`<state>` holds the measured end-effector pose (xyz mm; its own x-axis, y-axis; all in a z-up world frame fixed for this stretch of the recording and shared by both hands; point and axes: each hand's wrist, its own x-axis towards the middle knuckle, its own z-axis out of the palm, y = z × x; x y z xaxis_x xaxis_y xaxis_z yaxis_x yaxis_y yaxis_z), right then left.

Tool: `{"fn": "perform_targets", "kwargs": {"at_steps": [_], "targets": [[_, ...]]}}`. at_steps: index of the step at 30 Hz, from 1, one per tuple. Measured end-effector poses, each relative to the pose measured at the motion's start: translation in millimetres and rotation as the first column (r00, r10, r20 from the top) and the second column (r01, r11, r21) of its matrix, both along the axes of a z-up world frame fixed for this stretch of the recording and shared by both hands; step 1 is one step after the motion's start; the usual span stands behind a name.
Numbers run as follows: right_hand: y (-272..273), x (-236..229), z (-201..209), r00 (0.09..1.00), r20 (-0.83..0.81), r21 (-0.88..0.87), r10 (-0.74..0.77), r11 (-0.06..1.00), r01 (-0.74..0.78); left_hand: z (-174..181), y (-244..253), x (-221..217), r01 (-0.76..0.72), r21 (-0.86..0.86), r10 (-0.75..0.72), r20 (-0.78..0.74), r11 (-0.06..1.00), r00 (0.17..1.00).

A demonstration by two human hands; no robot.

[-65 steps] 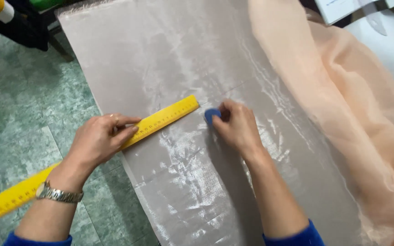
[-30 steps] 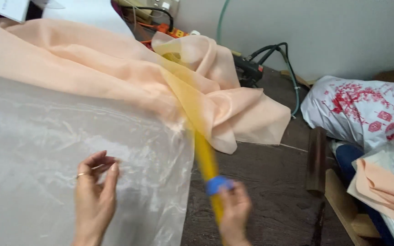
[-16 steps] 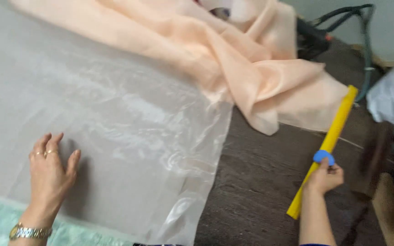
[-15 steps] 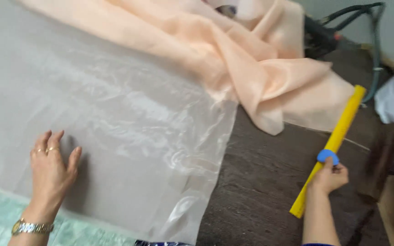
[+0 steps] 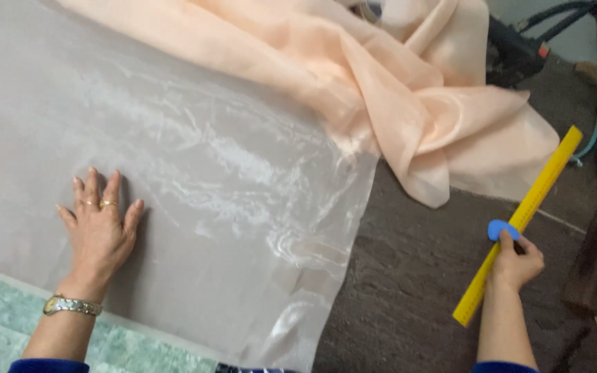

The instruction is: The person measures a piece of white fabric using a yellow ruler and a blue chalk marker, drawing straight lines along the ruler's edge. They then use a pair of scissors to cut the fabric along the marked lines, separating a rectangular piece from the main sheet.

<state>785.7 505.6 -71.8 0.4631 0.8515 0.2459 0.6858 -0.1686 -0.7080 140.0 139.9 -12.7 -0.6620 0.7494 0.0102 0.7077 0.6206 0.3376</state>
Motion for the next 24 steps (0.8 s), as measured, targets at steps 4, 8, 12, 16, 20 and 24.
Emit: {"fn": "perform_targets", "kwargs": {"at_steps": [4,8,12,16,20,24], "targets": [[-1.7,10.0,-9.3,0.981,0.182,0.245,0.069,0.963,-0.113,-10.4,4.2,-18.2,-0.001,-0.016,0.0,-0.063,1.0,0.998],[-37.7,-68.1,10.5,0.926,0.182,0.201,0.33,0.909,-0.364,-27.0,11.2,-34.5,0.034,-0.034,-0.039,-0.189,0.999,0.981],[-60.7,-183.0,7.6,0.835,0.049,-0.06,0.548,0.836,-0.545,-8.2,37.0,-34.5,-0.015,-0.101,0.009,-0.062,0.995,0.998],[-65.4,-256.5,22.4,0.78,0.134,-0.211,0.612,0.786,-0.581,11.8,59.0,-34.6,0.019,-0.103,-0.012,0.068,0.995,0.998],[-62.7,-281.3,19.7,0.777,0.143,-0.34,0.613,0.768,-0.543,10.9,76.1,-36.7,0.076,-0.171,-0.079,-0.012,0.982,0.997],[-30.3,-268.5,-32.2,0.702,0.256,-0.192,0.665,0.746,-0.637,-4.1,96.2,-43.2,0.088,-0.165,-0.103,-0.085,0.982,0.991]]}}
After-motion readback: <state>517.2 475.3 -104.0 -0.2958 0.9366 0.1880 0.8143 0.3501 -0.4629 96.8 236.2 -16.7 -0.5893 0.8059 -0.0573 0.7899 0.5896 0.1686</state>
